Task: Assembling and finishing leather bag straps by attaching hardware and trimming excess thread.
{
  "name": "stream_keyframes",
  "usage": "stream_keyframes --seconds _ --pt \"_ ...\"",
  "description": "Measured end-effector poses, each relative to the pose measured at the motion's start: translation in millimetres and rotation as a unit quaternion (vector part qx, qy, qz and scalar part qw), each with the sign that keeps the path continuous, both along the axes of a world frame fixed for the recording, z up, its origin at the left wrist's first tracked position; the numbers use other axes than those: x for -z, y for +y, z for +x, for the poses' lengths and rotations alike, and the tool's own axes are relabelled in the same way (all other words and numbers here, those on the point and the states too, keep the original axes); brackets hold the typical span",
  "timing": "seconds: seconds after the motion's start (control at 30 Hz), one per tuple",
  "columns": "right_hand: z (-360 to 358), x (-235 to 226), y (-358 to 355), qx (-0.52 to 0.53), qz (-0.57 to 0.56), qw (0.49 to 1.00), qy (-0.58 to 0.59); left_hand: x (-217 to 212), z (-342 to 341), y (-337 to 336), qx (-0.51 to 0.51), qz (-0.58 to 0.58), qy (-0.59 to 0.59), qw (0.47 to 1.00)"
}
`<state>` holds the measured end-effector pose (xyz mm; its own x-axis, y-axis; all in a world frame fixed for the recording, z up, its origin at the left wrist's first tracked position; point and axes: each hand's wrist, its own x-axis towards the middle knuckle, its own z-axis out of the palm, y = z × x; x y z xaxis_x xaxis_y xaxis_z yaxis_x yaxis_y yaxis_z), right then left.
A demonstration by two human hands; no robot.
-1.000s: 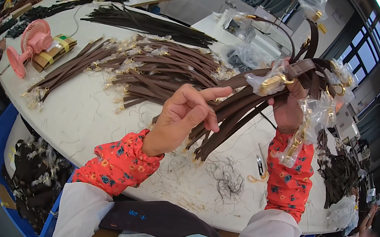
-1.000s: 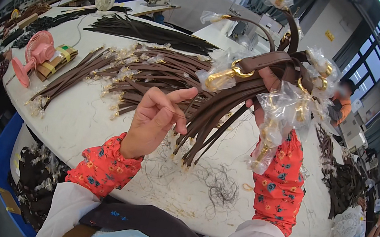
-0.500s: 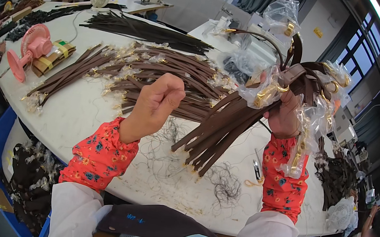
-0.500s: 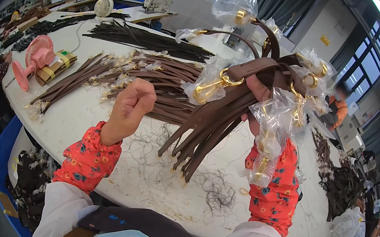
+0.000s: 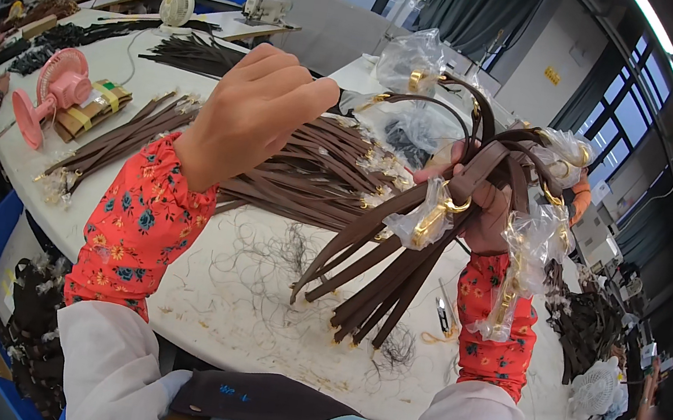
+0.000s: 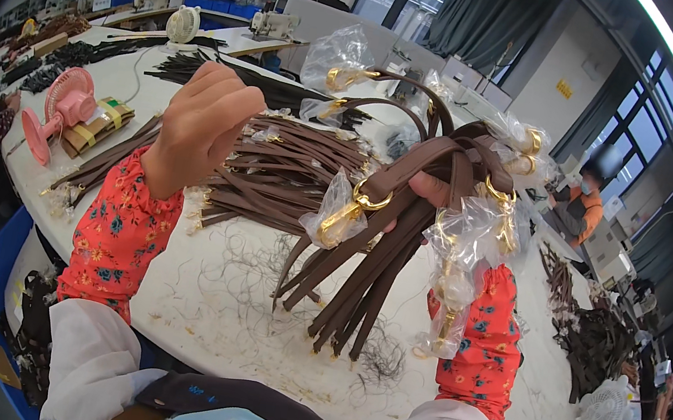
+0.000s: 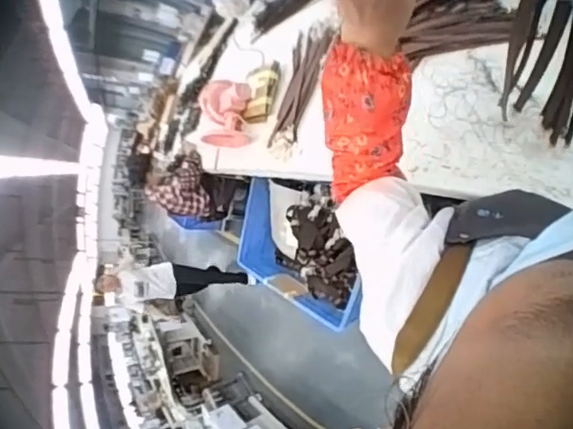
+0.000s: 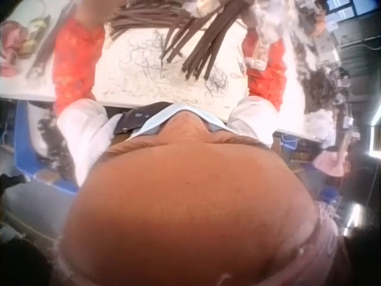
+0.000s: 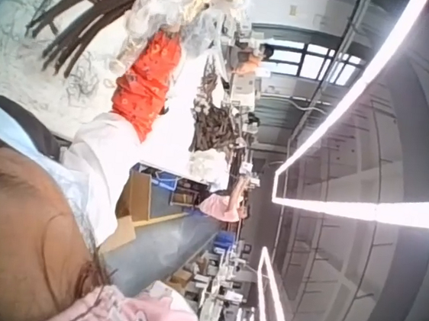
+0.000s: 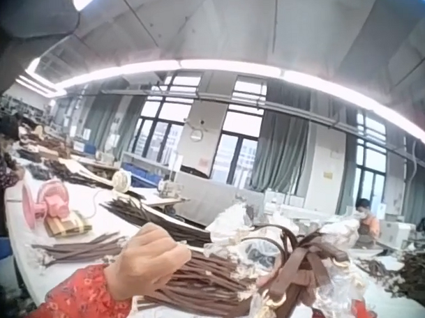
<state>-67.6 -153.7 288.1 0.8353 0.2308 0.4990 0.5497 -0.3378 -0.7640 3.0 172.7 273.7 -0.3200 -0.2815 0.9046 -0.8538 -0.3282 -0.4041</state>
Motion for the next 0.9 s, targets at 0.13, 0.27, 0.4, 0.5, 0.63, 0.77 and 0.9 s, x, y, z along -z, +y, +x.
stream_keyframes --seconds 0.13,0.27,0.4,0.5,0.63,0.77,0.9 --pt "-9 11 35 -0.091 0.200 0.974 0.062 -7 7 -1 -0.072 0.045 -0.044 0.995" --pt "-6 1 29 -0.178 0.176 0.948 0.197 -14 4 -10 -0.069 0.021 -0.064 0.995" --pt "18 23 22 -0.003 -0.025 0.999 0.032 -27 0 0 -0.086 0.014 -0.087 0.992" --pt "24 13 -2 -0.114 0.082 0.969 0.205 -32 1 -1 -0.108 0.009 -0.101 0.989" --pt "2 -17 24 -0.129 -0.062 0.989 0.045 -33 2 1 -0.113 0.003 -0.021 0.993" --pt "0 -39 57 -0.014 -0.013 0.999 0.046 4 27 9 0.034 -0.055 0.323 0.944" --pt "2 -68 65 0.066 -0.058 0.994 0.061 43 42 6 -0.005 -0.241 0.302 0.922"
